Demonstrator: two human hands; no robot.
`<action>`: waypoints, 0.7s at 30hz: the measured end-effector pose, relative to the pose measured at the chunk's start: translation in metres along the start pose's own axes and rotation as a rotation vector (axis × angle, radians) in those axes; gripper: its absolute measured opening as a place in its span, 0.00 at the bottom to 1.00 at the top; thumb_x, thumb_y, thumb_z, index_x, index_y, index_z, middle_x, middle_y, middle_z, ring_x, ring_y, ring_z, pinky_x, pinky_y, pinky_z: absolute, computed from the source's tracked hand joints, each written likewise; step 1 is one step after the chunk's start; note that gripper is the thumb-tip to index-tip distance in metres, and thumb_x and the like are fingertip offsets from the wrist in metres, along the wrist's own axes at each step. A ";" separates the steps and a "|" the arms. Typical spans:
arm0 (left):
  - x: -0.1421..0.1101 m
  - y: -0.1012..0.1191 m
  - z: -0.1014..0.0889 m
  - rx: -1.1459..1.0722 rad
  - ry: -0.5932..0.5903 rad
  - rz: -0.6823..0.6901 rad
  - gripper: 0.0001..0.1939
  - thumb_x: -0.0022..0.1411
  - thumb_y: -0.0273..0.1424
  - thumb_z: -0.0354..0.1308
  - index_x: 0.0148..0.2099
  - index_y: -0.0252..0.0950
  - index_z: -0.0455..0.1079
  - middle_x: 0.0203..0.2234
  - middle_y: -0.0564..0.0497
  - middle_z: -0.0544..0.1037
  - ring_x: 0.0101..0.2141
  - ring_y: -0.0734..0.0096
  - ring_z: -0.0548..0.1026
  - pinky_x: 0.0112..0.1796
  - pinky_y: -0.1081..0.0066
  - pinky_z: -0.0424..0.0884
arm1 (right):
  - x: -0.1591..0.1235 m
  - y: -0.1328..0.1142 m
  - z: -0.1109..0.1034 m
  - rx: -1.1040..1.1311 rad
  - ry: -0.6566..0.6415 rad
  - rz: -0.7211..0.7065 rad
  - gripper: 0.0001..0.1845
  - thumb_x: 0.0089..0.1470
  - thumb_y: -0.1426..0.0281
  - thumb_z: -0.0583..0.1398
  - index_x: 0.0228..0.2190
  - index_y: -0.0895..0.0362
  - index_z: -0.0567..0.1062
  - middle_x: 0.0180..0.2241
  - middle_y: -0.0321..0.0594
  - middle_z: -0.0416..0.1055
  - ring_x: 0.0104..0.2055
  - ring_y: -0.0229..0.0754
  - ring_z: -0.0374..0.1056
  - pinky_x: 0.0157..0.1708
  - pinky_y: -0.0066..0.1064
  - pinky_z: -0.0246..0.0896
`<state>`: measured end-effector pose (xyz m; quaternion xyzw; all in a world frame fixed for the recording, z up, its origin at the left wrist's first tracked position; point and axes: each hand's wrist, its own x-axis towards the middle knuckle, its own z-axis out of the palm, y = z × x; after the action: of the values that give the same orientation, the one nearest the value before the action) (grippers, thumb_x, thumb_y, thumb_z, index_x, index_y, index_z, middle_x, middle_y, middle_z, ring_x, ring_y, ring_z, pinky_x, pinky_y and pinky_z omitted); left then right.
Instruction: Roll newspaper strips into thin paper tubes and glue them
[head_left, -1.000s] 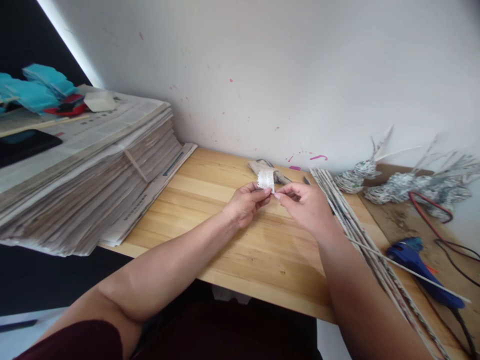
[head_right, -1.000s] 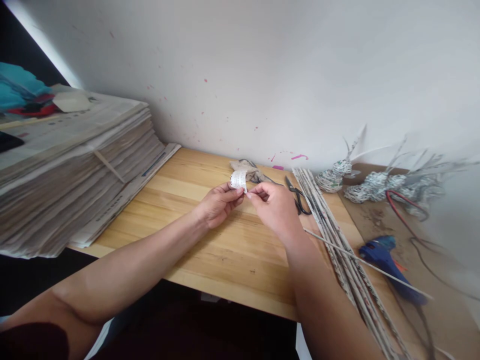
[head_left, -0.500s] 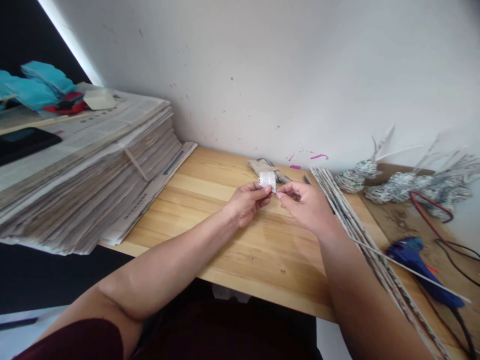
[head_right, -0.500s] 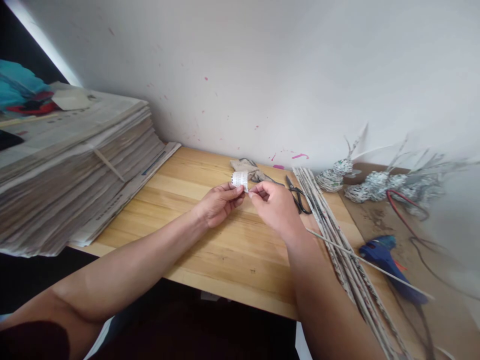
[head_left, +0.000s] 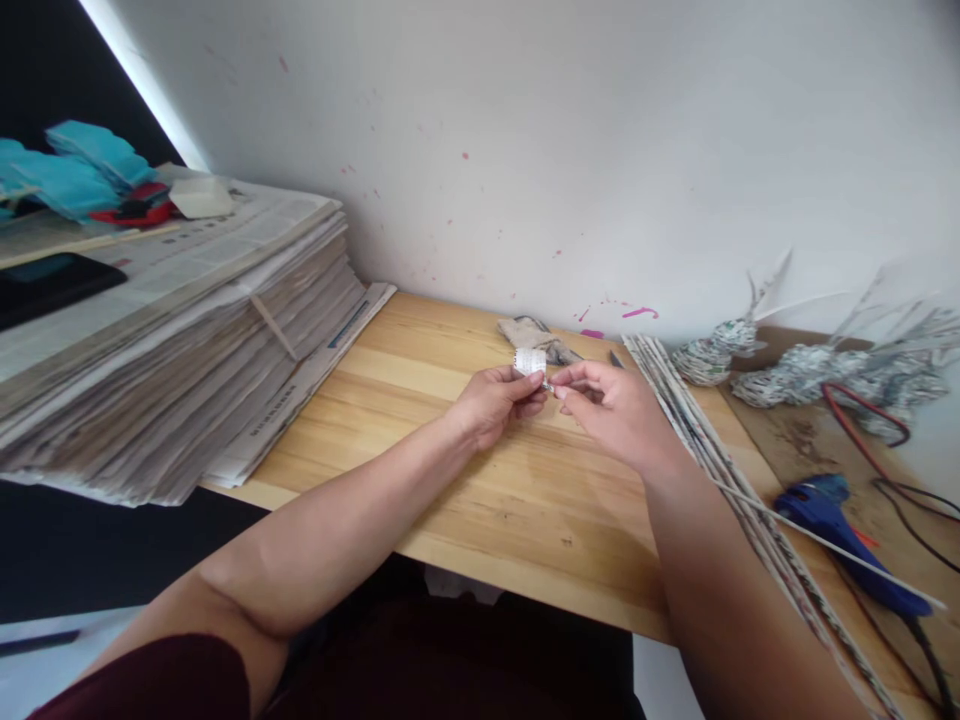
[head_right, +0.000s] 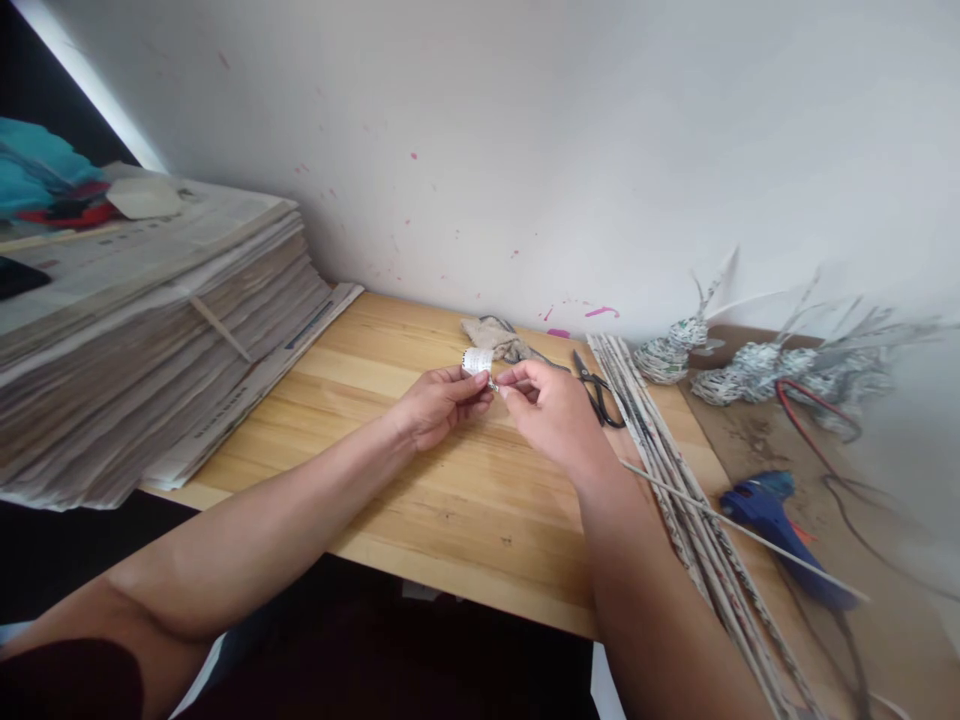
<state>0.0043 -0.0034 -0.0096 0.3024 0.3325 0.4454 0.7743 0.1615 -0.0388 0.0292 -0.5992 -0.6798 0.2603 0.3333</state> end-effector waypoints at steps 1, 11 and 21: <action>0.001 -0.001 0.000 -0.001 -0.005 0.005 0.07 0.54 0.25 0.67 0.31 0.27 0.73 0.23 0.49 0.75 0.26 0.80 0.72 0.31 0.77 0.69 | 0.000 0.000 0.000 0.001 0.012 -0.003 0.11 0.52 0.64 0.60 0.36 0.56 0.77 0.31 0.41 0.77 0.30 0.41 0.70 0.30 0.32 0.62; -0.001 -0.006 -0.002 0.057 -0.060 0.094 0.16 0.44 0.34 0.73 0.32 0.30 0.74 0.26 0.52 0.73 0.27 0.79 0.68 0.29 0.76 0.63 | -0.001 -0.001 -0.004 -0.070 -0.007 0.047 0.10 0.52 0.62 0.61 0.28 0.56 0.75 0.24 0.37 0.74 0.25 0.39 0.67 0.27 0.31 0.59; -0.002 0.000 0.001 -0.040 -0.057 -0.011 0.06 0.52 0.23 0.68 0.32 0.27 0.74 0.24 0.51 0.74 0.24 0.82 0.70 0.29 0.78 0.67 | 0.000 0.000 -0.003 -0.045 -0.061 0.051 0.10 0.54 0.62 0.59 0.30 0.56 0.74 0.25 0.37 0.74 0.25 0.39 0.68 0.26 0.31 0.60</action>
<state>0.0046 -0.0056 -0.0082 0.2976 0.3028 0.4389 0.7919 0.1635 -0.0388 0.0315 -0.6156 -0.6798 0.2715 0.2919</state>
